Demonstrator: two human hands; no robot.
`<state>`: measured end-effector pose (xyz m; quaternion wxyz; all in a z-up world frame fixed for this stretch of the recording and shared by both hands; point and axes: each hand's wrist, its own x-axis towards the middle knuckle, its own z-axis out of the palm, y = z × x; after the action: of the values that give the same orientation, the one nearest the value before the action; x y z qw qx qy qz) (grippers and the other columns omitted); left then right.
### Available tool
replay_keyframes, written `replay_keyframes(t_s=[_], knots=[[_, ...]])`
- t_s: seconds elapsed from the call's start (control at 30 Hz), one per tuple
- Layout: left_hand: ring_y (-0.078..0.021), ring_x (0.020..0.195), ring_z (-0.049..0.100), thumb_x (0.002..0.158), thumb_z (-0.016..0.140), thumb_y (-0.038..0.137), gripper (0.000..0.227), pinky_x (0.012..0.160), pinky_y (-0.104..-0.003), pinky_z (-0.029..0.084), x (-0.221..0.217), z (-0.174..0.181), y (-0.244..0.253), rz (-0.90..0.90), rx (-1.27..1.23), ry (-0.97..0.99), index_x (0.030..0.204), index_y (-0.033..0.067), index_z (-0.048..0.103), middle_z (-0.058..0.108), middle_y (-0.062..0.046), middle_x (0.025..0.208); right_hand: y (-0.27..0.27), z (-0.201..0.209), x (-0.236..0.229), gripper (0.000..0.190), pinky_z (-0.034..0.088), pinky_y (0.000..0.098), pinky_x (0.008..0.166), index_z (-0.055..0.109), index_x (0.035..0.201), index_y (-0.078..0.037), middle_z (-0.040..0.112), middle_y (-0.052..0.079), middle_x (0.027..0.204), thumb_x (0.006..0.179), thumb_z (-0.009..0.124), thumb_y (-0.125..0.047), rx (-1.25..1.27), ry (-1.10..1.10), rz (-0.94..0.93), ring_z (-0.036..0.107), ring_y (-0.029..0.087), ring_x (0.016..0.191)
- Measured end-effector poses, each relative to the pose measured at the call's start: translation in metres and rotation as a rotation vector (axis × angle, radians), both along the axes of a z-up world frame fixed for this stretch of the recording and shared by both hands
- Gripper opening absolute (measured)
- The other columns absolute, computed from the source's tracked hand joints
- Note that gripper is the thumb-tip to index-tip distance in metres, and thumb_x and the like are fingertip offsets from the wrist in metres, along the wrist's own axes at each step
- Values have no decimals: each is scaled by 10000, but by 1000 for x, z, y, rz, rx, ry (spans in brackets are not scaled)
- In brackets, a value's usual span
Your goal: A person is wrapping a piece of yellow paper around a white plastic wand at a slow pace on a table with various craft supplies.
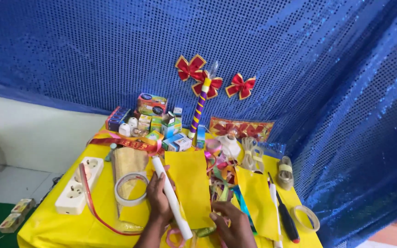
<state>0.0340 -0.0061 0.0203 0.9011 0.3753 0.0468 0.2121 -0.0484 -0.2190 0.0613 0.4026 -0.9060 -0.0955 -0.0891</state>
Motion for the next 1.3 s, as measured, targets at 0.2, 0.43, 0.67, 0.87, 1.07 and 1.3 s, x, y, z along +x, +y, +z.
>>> replay_keyframes(t_s=[0.2, 0.43, 0.67, 0.87, 1.07, 1.3], knots=[[-182, 530, 537, 987, 512, 288, 402, 489, -291, 415, -1, 2, 6, -8, 4, 3, 1238, 40, 704, 530, -75, 607, -14, -33, -7, 212, 618, 270, 736, 840, 973, -156, 862, -33, 866, 858, 756, -312, 101, 41, -186, 772, 85, 758], [-172, 532, 524, 1005, 477, 317, 450, 523, -295, 433, -2, 4, 5, -57, 31, 48, 1292, 44, 689, 517, -54, 626, -84, -24, -9, 160, 607, 302, 690, 809, 980, -163, 850, -28, 909, 879, 724, -253, 12, -196, -428, 756, 138, 719], [-162, 559, 523, 1010, 468, 307, 456, 559, -279, 428, 1, -2, 4, -47, 90, 15, 1296, 25, 685, 522, -54, 624, -116, -15, 5, 713, 462, 620, 1056, 570, 1432, -231, 594, 67, 1465, 843, 664, -621, -365, 187, -736, 553, 338, 1354], [-166, 557, 515, 1006, 471, 327, 478, 554, -277, 422, 6, -9, 4, -49, 72, -7, 1302, 12, 674, 513, -64, 621, -125, -26, 22, 343, 509, 526, 937, 742, 1224, -174, 765, 86, 1198, 904, 641, -247, -304, -113, -678, 714, 345, 1063], [-174, 550, 511, 1004, 478, 307, 461, 555, -289, 438, 8, -11, 6, -69, 47, 4, 1312, 24, 672, 504, -61, 617, -109, 28, 31, 177, 543, 341, 843, 758, 1111, -105, 779, 49, 1074, 979, 663, -175, 245, -464, -670, 698, 179, 990], [-167, 555, 507, 1010, 479, 298, 461, 574, -284, 408, 8, -11, 5, -69, 22, 1, 1318, 9, 665, 519, -82, 612, -90, 48, 33, 123, 625, 305, 884, 667, 1147, -24, 710, 117, 1095, 1040, 619, -62, 570, -751, -479, 695, 211, 1007]])
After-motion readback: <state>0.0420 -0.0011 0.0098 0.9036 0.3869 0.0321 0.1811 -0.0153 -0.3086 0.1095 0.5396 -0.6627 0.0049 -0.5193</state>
